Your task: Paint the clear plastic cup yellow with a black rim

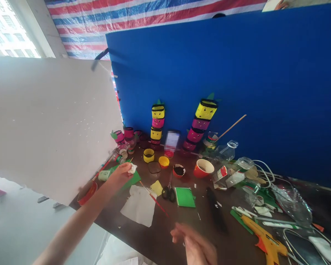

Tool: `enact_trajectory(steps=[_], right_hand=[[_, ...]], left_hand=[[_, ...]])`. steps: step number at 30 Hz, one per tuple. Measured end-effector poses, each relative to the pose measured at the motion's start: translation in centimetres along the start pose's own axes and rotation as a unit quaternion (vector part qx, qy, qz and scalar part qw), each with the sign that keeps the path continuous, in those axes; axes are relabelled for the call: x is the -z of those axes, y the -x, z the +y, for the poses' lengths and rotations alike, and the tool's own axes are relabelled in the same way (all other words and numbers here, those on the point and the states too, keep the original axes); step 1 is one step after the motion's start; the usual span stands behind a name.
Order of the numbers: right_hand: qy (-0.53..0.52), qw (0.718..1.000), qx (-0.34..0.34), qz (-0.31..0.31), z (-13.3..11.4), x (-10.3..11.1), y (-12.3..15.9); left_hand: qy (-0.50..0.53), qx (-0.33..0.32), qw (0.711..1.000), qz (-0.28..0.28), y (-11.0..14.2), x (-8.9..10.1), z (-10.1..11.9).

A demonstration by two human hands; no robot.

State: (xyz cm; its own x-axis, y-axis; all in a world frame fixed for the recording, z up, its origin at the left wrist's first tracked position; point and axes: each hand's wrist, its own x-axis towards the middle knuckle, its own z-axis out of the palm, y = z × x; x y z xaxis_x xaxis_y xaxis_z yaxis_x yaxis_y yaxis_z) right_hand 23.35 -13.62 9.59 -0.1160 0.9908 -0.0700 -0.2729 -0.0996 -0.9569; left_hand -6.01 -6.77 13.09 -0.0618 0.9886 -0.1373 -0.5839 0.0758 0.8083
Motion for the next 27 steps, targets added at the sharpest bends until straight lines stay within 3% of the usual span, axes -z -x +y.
enact_trajectory(steps=[3, 5, 7, 9, 11, 13, 14, 15, 16, 19, 20, 21, 23, 27], right_hand=[[-0.056, 0.998, 0.014, 0.017, -0.4, -0.6, 0.0], [-0.072, 0.997, 0.021, 0.021, -0.5, -1.0, -0.1], [-0.084, 0.996, 0.02, 0.032, -0.4, -1.1, -0.3], [-0.093, 0.995, 0.009, 0.039, -0.3, -1.0, -0.4], [-0.095, 0.995, -0.003, 0.039, -0.2, -0.8, -0.5], [-0.09, 0.995, -0.011, 0.037, -0.2, -0.6, -0.5], [-0.086, 0.996, -0.012, 0.036, -0.2, -0.6, -0.5], [-0.083, 0.996, -0.015, 0.035, -0.3, -0.6, -0.5], [-0.082, 0.996, -0.017, 0.034, -0.2, -0.6, -0.4], [-0.09, 0.995, -0.02, 0.032, 0.0, -0.7, -0.3], [-0.092, 0.995, -0.021, 0.032, 0.1, -0.7, -0.2], [-0.093, 0.995, -0.019, 0.031, 0.2, -0.7, -0.2], [-0.09, 0.995, -0.008, 0.031, 0.2, -0.8, 0.0], [-0.069, 0.997, 0.012, 0.019, -0.3, -0.9, 0.4]], left_hand=[[-0.081, -0.068, 0.991, 0.081, -0.6, 1.6, 1.2], [-0.194, -0.127, 0.961, 0.151, -0.7, 2.7, 2.4], [-0.356, -0.205, 0.886, 0.214, -0.7, 3.9, 3.6], [-0.523, -0.254, 0.764, 0.278, -0.7, 5.3, 4.7], [-0.641, -0.254, 0.651, 0.317, -0.8, 6.6, 5.3], [-0.694, -0.221, 0.594, 0.342, -0.8, 7.0, 5.2], [-0.698, -0.211, 0.591, 0.345, -0.7, 6.9, 4.9], [-0.689, -0.21, 0.61, 0.331, -0.4, 6.4, 4.5], [-0.665, -0.212, 0.653, 0.295, -0.1, 5.6, 4.0], [-0.51, -0.129, 0.843, 0.109, 1.6, 2.0, 2.3], [-0.455, -0.081, 0.886, 0.048, 2.2, 0.6, 1.8], [-0.41, -0.05, 0.911, 0.003, 2.9, -0.6, 1.5], [-0.36, -0.014, 0.931, -0.053, 3.9, -2.8, 1.1], [-0.324, -0.02, 0.945, -0.045, 4.7, -4.8, 1.0]])
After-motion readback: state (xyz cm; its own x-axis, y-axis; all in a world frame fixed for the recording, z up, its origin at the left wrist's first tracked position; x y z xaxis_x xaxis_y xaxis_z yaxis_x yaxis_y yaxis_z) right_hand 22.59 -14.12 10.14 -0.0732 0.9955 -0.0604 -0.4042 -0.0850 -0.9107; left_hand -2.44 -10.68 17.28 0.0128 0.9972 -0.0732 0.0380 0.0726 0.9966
